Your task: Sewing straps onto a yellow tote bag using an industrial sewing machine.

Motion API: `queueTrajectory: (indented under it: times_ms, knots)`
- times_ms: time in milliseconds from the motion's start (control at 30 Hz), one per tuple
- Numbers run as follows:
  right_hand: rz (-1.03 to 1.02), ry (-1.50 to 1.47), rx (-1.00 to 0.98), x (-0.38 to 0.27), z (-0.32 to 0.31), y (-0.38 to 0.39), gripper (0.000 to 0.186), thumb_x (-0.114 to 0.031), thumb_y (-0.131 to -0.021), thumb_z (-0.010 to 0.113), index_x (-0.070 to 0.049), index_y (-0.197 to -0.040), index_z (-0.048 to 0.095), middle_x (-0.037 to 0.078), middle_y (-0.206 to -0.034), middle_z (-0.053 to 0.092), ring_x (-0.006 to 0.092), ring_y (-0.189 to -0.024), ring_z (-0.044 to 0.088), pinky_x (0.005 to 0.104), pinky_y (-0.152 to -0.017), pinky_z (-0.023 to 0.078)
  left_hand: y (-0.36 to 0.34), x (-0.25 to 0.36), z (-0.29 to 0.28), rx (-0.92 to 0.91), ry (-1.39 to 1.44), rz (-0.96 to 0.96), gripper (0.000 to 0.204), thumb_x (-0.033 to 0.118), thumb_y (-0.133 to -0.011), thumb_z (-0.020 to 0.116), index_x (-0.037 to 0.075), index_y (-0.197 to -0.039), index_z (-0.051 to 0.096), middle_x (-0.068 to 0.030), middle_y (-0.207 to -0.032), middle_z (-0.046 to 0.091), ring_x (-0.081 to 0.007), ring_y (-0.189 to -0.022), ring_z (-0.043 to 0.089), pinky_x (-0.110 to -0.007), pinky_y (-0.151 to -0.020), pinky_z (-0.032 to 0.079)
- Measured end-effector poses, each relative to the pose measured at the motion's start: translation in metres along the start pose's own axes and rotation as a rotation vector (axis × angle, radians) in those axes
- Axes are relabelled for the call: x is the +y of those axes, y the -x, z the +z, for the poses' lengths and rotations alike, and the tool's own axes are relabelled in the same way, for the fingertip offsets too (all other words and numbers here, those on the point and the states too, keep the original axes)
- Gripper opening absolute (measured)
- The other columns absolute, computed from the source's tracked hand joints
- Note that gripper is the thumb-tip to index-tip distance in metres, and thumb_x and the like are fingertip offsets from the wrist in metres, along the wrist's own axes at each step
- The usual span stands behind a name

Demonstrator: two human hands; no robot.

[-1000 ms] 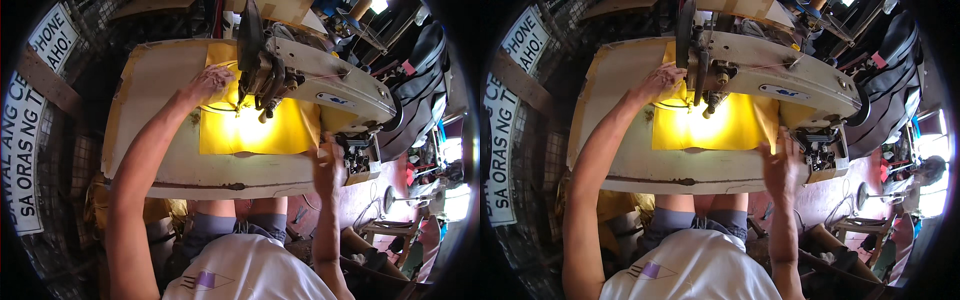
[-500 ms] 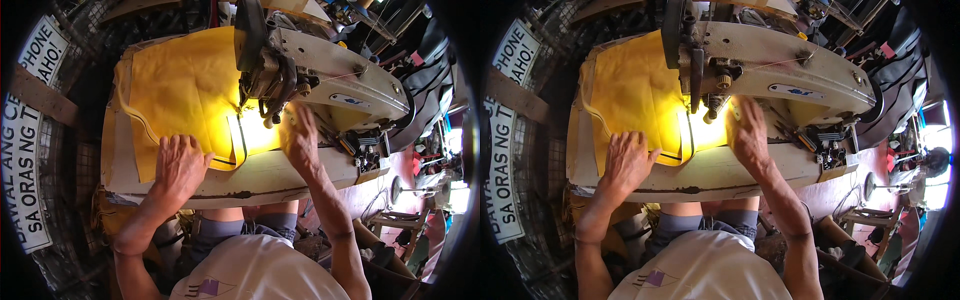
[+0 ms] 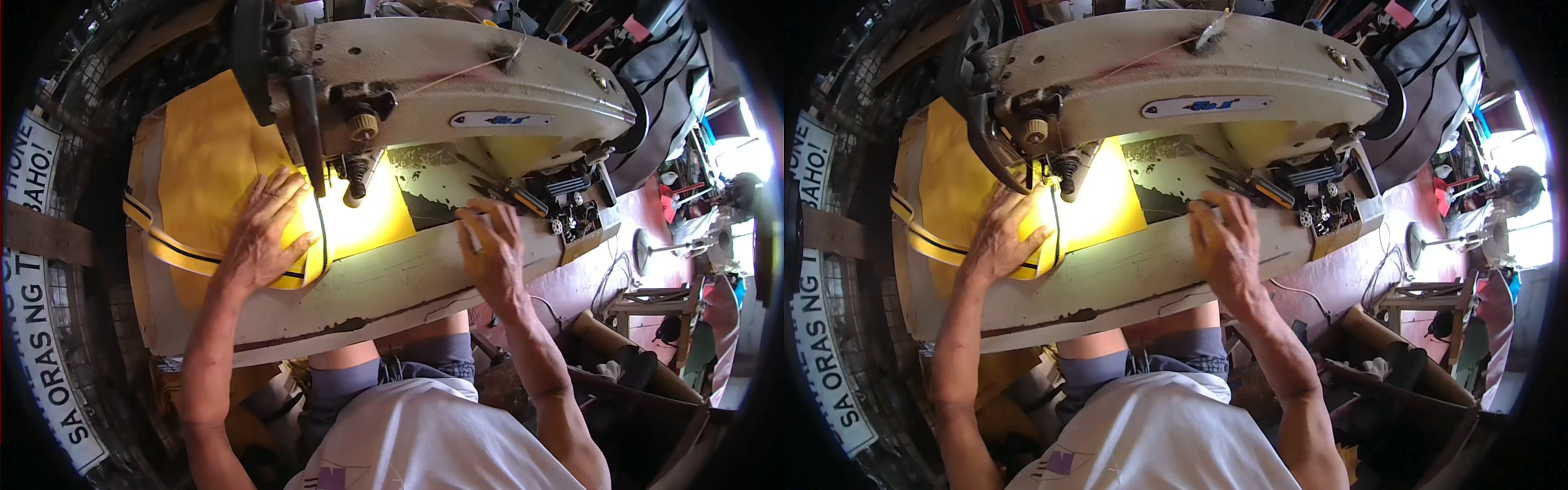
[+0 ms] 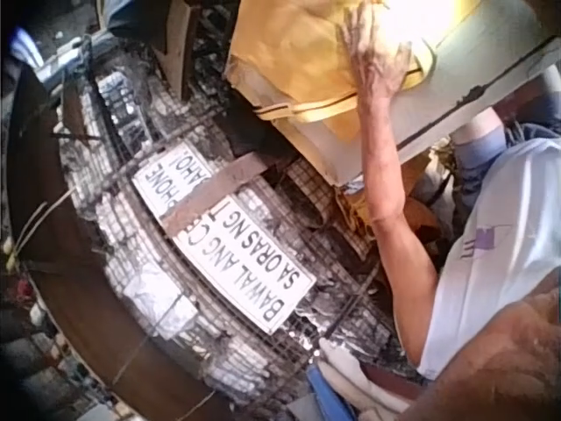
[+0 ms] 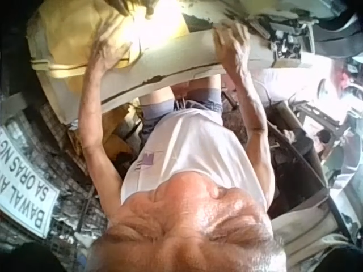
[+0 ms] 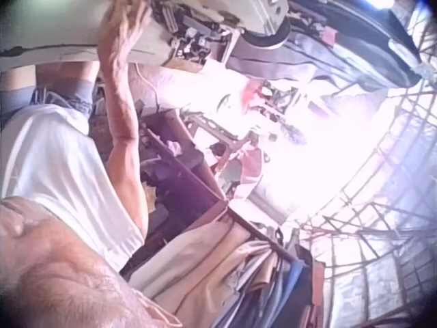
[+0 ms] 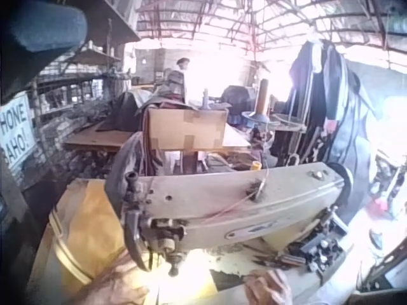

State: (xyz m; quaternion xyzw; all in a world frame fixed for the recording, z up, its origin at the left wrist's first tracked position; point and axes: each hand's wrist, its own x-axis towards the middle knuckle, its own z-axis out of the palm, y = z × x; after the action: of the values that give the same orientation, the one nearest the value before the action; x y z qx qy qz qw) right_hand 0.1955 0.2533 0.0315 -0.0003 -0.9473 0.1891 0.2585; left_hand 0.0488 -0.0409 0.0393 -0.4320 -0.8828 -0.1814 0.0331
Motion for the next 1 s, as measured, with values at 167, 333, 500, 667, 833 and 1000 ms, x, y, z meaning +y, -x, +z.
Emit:
queueTrajectory:
  times_ms: [167,333,500,667,833,1000]
  knots:
    - [0.041,0.166,0.062,0.038,-0.011,-0.008,0.023,-0.007,-0.081,0.069,-0.002,-0.104,0.066,0.013,-0.105,0.062,0.0323,-0.095,0.058,0.0407,-0.084,0.048,-0.003,-0.005,-0.007,-0.079,0.085,-0.004,0.055,0.024,-0.083,0.069,-0.002,-0.128,0.053,-0.0179,-0.138,0.049,-0.0337,-0.136,0.039,-0.048,-0.117,0.024]
    - [-0.078,0.249,-0.094,0.061,-0.013,-0.013,0.031,-0.002,-0.078,0.06,-0.001,-0.109,0.062,0.012,-0.103,0.058,0.0316,-0.098,0.057,0.041,-0.085,0.046,-0.005,0.001,0.004,0.006,0.05,0.032,0.058,0.025,-0.081,0.071,-0.002,-0.129,0.052,-0.0179,-0.139,0.048,-0.0331,-0.136,0.038,-0.047,-0.117,0.025]
    - [-0.215,0.147,0.052,0.046,0.001,-0.024,0.029,0.002,-0.078,0.06,-0.002,-0.107,0.058,0.014,-0.098,0.056,0.0311,-0.085,0.059,0.0403,-0.073,0.051,0.0,0.003,0.002,0.038,0.088,0.037,0.049,0.023,-0.083,0.07,-0.002,-0.122,0.055,-0.0172,-0.135,0.049,-0.0339,-0.133,0.041,-0.048,-0.116,0.027]
    - [-0.291,-0.111,-0.243,-0.013,0.035,-0.063,0.02,-0.003,-0.08,0.062,-0.003,-0.1,0.059,0.013,-0.09,0.054,0.0285,-0.076,0.062,0.0402,-0.058,0.051,-0.001,0.006,0.004,0.051,0.064,0.068,0.047,0.021,-0.081,0.071,-0.001,-0.12,0.056,-0.0177,-0.128,0.051,-0.0359,-0.129,0.044,-0.049,-0.115,0.029]
    - [-0.491,-0.211,-0.289,-0.007,0.068,-0.085,0.016,-0.012,-0.073,0.067,-0.004,-0.082,0.057,0.014,-0.092,0.055,0.0333,-0.077,0.061,0.043,-0.06,0.051,-0.001,0.009,0.003,0.026,0.077,0.003,0.045,0.018,-0.079,0.073,-0.003,-0.116,0.058,-0.0201,-0.126,0.051,-0.0398,-0.126,0.045,-0.049,-0.11,0.035]
    - [-0.428,-0.333,-0.114,-0.005,0.084,-0.074,0.014,-0.01,-0.067,0.067,-0.004,-0.074,0.056,0.013,-0.084,0.058,0.0326,-0.074,0.059,0.0432,-0.056,0.048,0.0,0.007,0.005,0.0,0.12,-0.058,0.045,0.017,-0.077,0.076,-0.003,-0.114,0.059,-0.0196,-0.126,0.053,-0.0404,-0.122,0.048,-0.046,-0.102,0.043]
